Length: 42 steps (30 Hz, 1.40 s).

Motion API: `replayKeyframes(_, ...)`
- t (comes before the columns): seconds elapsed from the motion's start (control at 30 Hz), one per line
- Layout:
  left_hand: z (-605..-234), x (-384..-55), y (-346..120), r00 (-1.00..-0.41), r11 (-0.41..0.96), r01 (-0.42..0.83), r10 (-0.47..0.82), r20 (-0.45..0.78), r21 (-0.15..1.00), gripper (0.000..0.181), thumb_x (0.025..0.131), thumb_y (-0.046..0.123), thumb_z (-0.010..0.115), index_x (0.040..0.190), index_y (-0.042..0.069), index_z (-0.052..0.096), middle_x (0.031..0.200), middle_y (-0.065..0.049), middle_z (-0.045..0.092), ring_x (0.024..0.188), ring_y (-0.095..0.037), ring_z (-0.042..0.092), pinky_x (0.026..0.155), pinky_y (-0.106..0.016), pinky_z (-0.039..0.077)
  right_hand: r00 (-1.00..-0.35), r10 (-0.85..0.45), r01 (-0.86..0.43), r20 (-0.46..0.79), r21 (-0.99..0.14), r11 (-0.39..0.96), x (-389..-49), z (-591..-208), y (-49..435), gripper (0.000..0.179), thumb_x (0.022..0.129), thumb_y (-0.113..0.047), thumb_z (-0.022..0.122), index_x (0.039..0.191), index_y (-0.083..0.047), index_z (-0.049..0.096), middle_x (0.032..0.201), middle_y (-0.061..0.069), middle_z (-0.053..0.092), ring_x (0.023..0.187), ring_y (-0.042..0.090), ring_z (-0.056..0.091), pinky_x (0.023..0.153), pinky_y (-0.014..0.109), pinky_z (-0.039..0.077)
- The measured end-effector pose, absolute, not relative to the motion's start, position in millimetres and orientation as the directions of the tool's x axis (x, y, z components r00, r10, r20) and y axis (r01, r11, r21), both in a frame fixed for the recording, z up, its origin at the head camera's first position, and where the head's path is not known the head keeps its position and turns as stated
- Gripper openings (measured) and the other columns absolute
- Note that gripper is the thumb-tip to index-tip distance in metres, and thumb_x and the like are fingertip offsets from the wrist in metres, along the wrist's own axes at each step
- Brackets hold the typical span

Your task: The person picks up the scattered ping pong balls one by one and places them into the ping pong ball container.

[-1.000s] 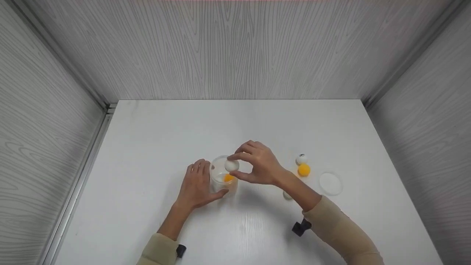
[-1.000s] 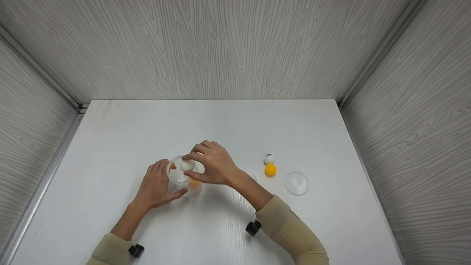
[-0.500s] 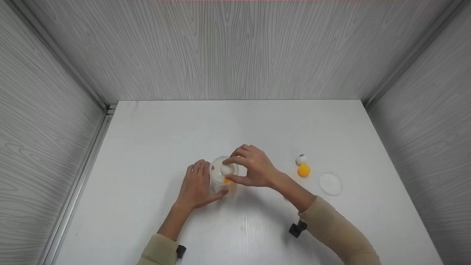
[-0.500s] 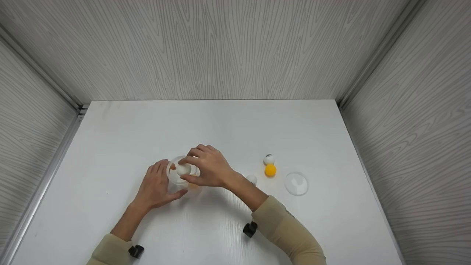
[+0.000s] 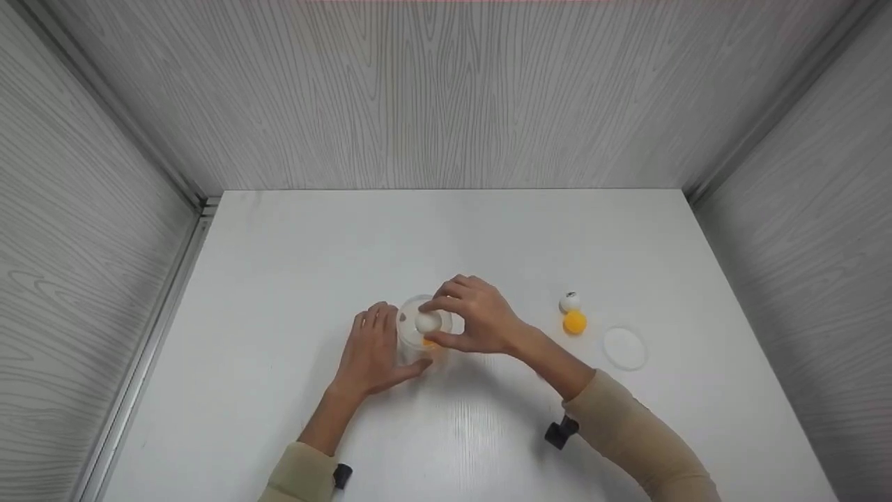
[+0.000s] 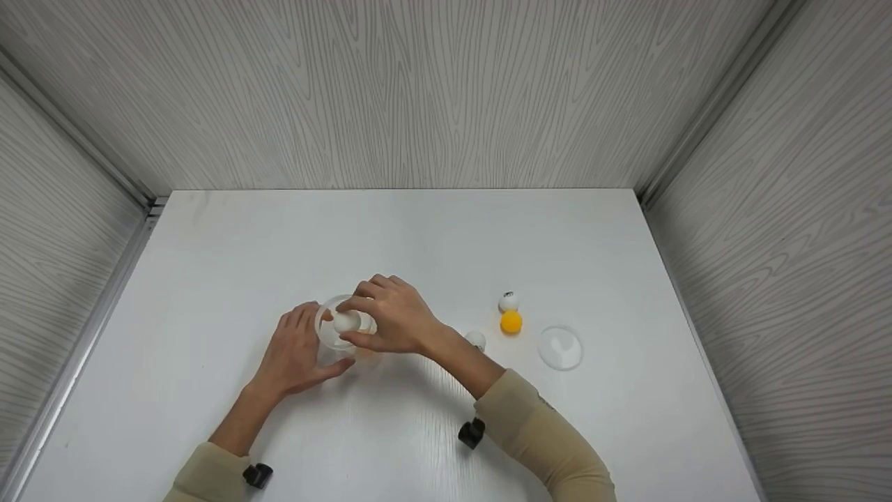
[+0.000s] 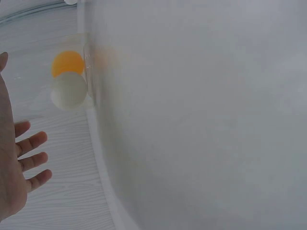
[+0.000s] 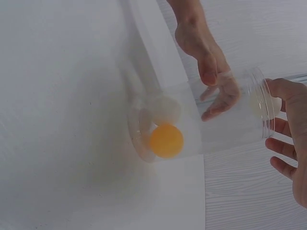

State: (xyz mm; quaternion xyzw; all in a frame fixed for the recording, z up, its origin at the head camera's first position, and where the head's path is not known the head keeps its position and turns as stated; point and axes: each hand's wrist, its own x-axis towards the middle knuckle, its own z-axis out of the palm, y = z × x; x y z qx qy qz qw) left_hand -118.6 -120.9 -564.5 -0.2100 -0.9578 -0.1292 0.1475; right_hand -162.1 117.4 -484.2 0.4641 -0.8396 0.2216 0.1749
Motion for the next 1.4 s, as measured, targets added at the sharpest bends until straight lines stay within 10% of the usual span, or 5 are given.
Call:
replayKeyframes(0.93,-565,-120,-120,-0.860,0.889,0.438,0.370,0.352,0.136,0.093,0.077,0.079,0.071,0.128,0.003,0.051,0.122,-0.015,0.064,0.119,-0.031,0.060,0.101,-0.046,0.053,-0.476,-0.675,-0.871,0.564,-0.194,0.452,-165,-473,132,0.038,0.088,-0.046,0.081,0.116,-0.021,0.077,0.103,-0.001,0.076,0.098,0.018,0.069,0.084,0.036,0.059)
replayKeyframes(1.4,-565,-117,-119,-0.884,0.892,0.413,0.343,0.318,0.185,0.090,0.078,0.076,0.071,0.129,0.003,0.054,0.126,-0.016,0.064,0.124,-0.032,0.059,0.107,-0.048,0.052,-0.559,-0.618,-0.818,0.552,-0.244,0.521,-160,-472,174,0.046,0.087,-0.048,0.081,0.125,-0.021,0.075,0.110,-0.001,0.075,0.104,0.018,0.069,0.089,0.038,0.060)
